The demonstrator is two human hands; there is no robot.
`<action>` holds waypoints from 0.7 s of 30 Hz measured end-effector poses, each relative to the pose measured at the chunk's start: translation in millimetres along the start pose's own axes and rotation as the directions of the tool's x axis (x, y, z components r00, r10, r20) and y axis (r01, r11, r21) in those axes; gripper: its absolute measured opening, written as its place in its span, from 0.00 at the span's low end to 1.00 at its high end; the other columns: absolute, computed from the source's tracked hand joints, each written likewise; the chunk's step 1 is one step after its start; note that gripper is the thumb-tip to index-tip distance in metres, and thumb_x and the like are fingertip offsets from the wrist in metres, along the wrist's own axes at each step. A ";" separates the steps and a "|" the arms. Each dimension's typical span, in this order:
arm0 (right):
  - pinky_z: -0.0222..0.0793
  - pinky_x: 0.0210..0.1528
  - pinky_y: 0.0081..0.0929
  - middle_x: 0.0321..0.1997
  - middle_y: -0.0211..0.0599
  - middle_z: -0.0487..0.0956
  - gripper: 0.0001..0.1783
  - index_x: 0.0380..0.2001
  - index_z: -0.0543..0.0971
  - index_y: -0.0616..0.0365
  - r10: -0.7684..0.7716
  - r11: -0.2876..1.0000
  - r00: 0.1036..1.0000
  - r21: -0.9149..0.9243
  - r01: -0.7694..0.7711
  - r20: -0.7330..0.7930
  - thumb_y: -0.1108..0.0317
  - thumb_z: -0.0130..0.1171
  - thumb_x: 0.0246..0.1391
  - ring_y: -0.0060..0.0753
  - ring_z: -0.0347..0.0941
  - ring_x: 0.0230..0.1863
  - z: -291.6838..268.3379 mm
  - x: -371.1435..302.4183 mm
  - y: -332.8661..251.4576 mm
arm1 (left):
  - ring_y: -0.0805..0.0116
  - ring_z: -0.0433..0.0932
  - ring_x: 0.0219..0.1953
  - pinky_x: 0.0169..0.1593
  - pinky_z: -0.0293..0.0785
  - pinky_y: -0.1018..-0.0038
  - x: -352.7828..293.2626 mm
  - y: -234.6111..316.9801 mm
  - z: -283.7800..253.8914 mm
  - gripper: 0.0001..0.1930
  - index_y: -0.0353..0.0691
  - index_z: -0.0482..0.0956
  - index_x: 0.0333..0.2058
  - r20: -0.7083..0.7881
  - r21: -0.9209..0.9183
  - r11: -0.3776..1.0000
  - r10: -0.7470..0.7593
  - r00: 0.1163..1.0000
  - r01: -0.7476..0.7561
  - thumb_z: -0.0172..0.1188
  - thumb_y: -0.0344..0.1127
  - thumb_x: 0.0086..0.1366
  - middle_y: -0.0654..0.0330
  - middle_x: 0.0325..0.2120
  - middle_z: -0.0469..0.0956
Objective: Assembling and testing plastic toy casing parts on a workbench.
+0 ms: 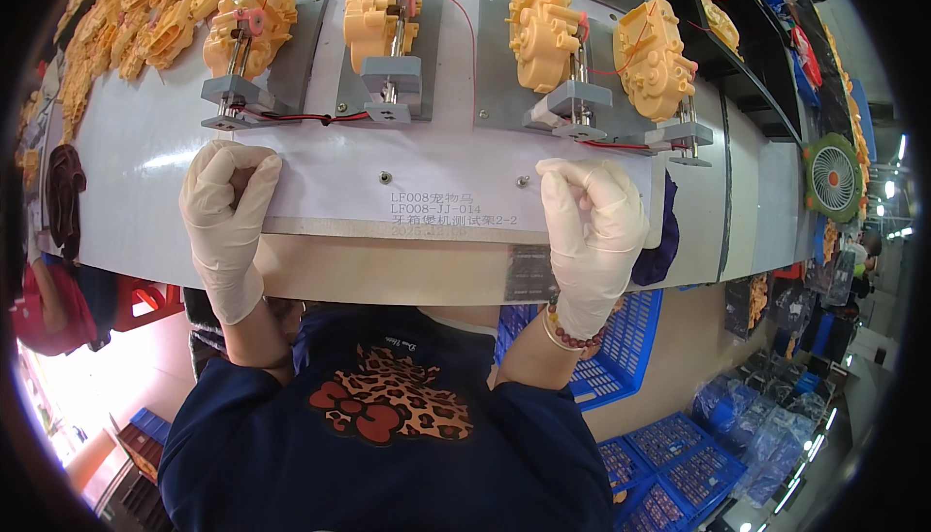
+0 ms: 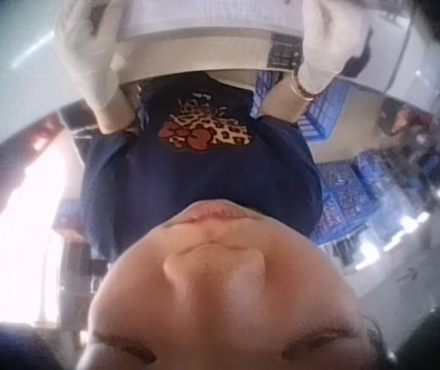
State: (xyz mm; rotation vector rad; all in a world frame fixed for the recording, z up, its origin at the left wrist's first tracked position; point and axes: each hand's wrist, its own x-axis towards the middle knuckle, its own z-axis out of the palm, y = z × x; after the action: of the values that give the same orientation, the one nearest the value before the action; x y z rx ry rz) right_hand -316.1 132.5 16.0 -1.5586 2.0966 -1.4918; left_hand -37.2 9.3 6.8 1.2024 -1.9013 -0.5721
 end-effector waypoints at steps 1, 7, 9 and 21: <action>0.59 0.32 0.21 0.25 0.29 0.76 0.05 0.32 0.84 0.60 0.006 1.000 1.000 0.001 -0.006 0.001 0.76 0.64 0.49 0.22 0.64 0.27 -0.2 0.0 -0.3 | 0.70 0.72 0.23 0.28 0.67 0.75 0.1 0.1 0.3 0.06 0.38 0.80 0.25 -0.001 0.002 1.000 -0.002 1.000 0.002 0.70 0.25 0.52 0.63 0.20 0.72; 0.59 0.31 0.21 0.25 0.29 0.76 0.06 0.32 0.84 0.60 0.007 1.000 1.000 -0.006 -0.006 0.016 0.78 0.64 0.48 0.22 0.64 0.27 -0.6 0.7 -1.9 | 0.70 0.72 0.22 0.28 0.67 0.75 0.6 -0.1 -0.8 0.06 0.39 0.80 0.25 0.000 0.018 1.000 0.015 1.000 -0.015 0.70 0.25 0.52 0.63 0.20 0.71; 0.59 0.31 0.21 0.25 0.29 0.76 0.06 0.32 0.84 0.60 0.014 1.000 1.000 -0.006 -0.014 0.016 0.79 0.64 0.47 0.22 0.64 0.27 -0.4 0.0 -1.9 | 0.70 0.72 0.22 0.28 0.67 0.75 0.4 -1.8 -0.4 0.06 0.38 0.80 0.25 0.001 0.021 0.999 0.025 1.000 -0.025 0.70 0.25 0.52 0.63 0.20 0.71; 0.59 0.31 0.21 0.26 0.29 0.76 0.07 0.32 0.84 0.60 0.013 1.000 1.000 -0.017 -0.012 0.026 0.79 0.64 0.48 0.22 0.64 0.27 -1.3 0.1 -1.7 | 0.70 0.72 0.23 0.28 0.67 0.75 0.4 -1.0 -0.4 0.06 0.39 0.80 0.25 -0.005 0.017 1.000 0.022 1.000 -0.022 0.70 0.25 0.51 0.63 0.20 0.71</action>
State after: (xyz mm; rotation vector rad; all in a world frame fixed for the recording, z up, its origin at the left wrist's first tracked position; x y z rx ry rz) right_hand -315.8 133.2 17.9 -1.5589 2.1059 -1.4462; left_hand -36.5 8.6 6.5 1.1908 -1.9162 -0.5418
